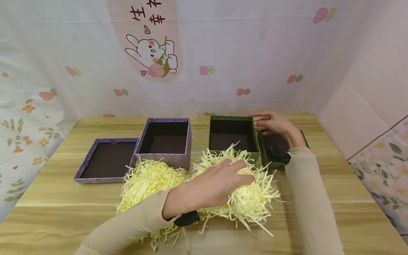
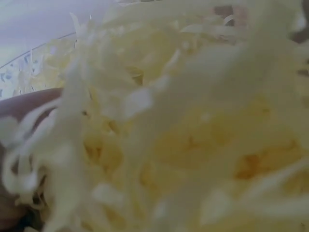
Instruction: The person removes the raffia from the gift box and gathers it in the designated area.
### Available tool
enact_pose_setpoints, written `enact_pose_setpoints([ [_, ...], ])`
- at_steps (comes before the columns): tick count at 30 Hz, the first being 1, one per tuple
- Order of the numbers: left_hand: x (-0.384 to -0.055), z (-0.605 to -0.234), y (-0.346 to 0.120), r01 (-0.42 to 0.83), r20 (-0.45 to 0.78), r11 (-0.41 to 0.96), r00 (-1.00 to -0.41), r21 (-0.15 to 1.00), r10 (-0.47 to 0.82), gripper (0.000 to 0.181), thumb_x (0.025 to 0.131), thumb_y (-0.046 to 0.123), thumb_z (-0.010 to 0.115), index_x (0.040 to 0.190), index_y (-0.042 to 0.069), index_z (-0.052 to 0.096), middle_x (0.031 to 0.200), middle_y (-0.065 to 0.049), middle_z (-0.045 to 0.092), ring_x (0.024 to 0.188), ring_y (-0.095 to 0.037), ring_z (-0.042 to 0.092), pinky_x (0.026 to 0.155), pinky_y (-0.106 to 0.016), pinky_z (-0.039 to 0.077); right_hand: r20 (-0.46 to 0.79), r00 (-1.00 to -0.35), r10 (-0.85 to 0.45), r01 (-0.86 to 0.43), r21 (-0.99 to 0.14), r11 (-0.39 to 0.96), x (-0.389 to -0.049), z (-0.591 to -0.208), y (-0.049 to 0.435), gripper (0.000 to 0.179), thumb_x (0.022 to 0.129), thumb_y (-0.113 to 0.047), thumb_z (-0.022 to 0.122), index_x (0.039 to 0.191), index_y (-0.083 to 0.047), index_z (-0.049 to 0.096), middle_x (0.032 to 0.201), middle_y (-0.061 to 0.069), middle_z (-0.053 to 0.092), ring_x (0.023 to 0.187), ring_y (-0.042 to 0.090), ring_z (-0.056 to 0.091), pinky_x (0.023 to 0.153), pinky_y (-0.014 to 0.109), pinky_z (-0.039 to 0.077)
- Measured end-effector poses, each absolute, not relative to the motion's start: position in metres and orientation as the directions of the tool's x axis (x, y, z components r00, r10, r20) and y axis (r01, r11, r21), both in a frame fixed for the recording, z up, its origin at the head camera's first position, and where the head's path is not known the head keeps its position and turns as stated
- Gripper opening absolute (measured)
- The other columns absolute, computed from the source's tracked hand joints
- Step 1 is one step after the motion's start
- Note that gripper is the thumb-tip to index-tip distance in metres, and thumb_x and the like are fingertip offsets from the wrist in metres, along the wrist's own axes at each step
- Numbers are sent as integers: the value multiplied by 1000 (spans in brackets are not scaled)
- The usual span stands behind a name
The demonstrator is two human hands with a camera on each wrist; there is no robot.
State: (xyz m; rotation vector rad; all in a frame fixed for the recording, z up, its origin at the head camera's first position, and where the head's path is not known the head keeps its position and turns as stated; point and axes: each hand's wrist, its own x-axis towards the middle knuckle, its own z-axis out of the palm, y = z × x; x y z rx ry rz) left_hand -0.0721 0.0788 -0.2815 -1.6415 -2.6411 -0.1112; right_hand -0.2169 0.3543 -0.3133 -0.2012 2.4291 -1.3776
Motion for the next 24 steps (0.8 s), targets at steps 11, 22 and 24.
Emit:
enact_pose_setpoints([
  [11,-52,-323,75,892,8,445,-447,85,895,56,77,2,72,122,30,55,112,2,45,77,-15,46,41,-16,33,-219,-937,-271,53,-859,509,-213,-320,353,53,97,-23,52,144,-6,34,138,25,39,100,12,57,84,38,49],
  [22,-57,-356,83,841,-114,524,-512,135,851,106,72,36,79,150,36,7,147,-2,24,132,-30,27,93,-48,41,-188,-950,-250,30,-851,524,-213,-316,352,53,97,-23,51,144,-5,34,139,26,37,100,10,56,86,39,48],
  [24,-58,-356,84,833,-101,540,-531,119,841,113,70,48,75,149,36,-4,151,-4,17,137,-31,16,98,-52,34,-170,-956,-237,18,-846,532,-214,-317,353,54,97,-24,52,144,-5,34,138,26,39,98,8,58,84,37,49],
])
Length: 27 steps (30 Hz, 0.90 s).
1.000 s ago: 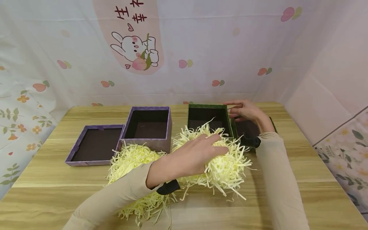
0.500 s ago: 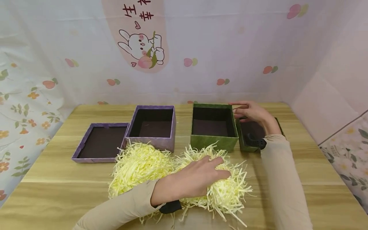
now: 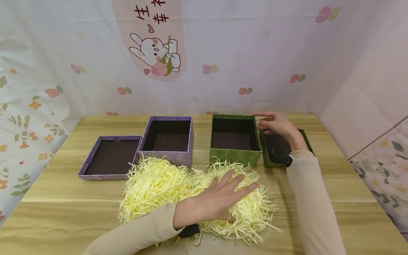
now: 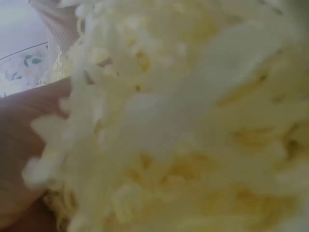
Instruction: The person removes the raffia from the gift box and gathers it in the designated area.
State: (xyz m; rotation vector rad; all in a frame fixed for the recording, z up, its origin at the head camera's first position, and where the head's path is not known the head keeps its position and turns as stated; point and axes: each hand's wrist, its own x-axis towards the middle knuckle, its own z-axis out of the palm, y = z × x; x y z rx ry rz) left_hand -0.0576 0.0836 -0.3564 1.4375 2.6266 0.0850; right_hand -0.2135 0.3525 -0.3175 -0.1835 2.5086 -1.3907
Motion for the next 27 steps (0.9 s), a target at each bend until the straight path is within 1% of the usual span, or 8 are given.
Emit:
enact_pose_setpoints([
  [2,-57,-356,83,824,-93,557,-549,108,831,116,68,56,70,148,35,-11,153,-6,11,139,-30,7,101,-55,28,-132,-964,-231,-22,-826,563,-212,-321,354,53,97,-22,52,143,-4,36,134,27,43,95,9,60,81,35,51],
  [4,-55,-357,82,825,-76,561,-556,68,827,114,69,63,64,148,34,-12,154,-7,7,140,-30,5,102,-58,23,-94,-968,-231,-63,-804,591,-210,-323,356,53,97,-23,52,143,-3,35,132,28,45,93,9,61,79,34,51],
  [10,-48,-353,78,840,-59,531,-538,-111,841,97,77,82,32,151,29,0,154,-4,13,139,-34,7,105,-61,11,-23,-984,-174,-89,-790,607,-194,-319,368,52,98,-26,49,143,-3,35,128,26,51,90,2,61,75,27,51],
  [13,-45,-347,73,848,-57,513,-523,-129,850,91,80,81,24,151,28,2,155,-3,10,139,-34,0,105,-60,5,-3,-986,-168,-101,-784,613,-188,-312,373,51,98,-25,48,142,-1,36,127,25,51,90,0,61,74,24,51],
  [17,-45,-335,65,850,-7,508,-514,-143,858,92,80,76,38,151,28,5,155,-7,3,139,-33,-7,105,-61,5,7,-983,-182,-124,-763,635,-181,-309,377,50,98,-26,48,140,0,38,128,23,52,91,-2,59,75,22,50],
  [20,-49,-322,56,841,-9,529,-533,-112,846,101,74,73,51,151,29,3,155,-8,0,139,-33,-7,105,-60,6,23,-981,-193,-145,-746,650,-174,-309,379,48,98,-24,48,139,0,40,125,20,55,91,-2,59,74,22,50],
  [23,-57,-312,41,846,-18,531,-532,-40,846,112,66,73,58,151,28,2,155,-9,0,139,-32,-8,106,-60,6,38,-975,-217,-177,-724,667,-166,-309,381,45,98,-19,49,137,2,42,120,16,58,90,-3,58,73,21,50],
  [27,-74,-303,11,851,21,521,-523,64,852,115,60,74,61,151,25,10,154,-12,6,139,-32,-1,105,-61,8,96,-956,-278,-266,-682,681,-153,-308,384,42,97,-13,50,134,5,44,115,6,62,90,-5,57,71,17,48],
])
